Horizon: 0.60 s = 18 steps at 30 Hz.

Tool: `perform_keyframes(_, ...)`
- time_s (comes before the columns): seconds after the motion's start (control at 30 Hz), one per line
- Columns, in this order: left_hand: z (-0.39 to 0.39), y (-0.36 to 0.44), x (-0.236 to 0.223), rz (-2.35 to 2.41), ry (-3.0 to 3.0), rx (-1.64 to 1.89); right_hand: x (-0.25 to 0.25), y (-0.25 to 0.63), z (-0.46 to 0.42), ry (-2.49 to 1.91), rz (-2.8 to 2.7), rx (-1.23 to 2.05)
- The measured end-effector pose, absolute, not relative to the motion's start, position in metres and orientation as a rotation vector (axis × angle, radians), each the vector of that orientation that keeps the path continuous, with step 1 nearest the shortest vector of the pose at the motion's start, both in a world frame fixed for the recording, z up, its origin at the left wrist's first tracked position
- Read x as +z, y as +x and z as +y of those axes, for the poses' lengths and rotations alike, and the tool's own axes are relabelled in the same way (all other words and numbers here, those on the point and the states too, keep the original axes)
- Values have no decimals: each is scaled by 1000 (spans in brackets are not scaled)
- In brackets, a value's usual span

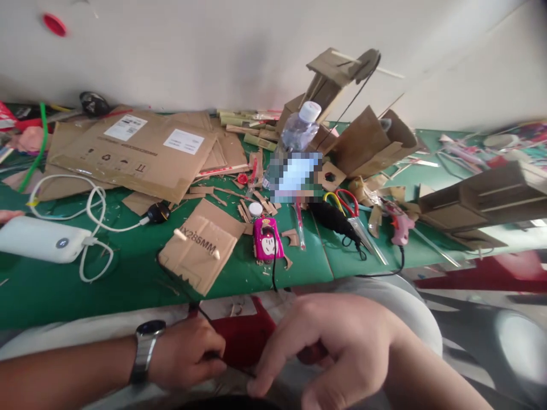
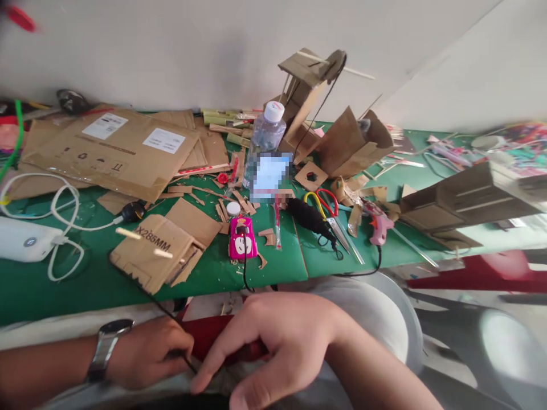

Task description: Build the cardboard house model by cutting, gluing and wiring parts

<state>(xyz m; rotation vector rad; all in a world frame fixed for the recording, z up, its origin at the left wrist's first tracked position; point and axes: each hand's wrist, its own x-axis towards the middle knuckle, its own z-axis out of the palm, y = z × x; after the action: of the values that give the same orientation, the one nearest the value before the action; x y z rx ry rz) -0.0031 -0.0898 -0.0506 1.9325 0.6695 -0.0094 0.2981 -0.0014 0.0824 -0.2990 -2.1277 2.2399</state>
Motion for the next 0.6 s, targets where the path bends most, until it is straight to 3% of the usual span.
perform_keyframes(0.27, -69, 20, -46, 697, 2143, 87, 102, 308, 5, -444, -2222, 2157)
perform_keyframes(0.6, -101, 21, -90, 763, 2306, 100, 100, 309, -3, -726, -2305, 1764)
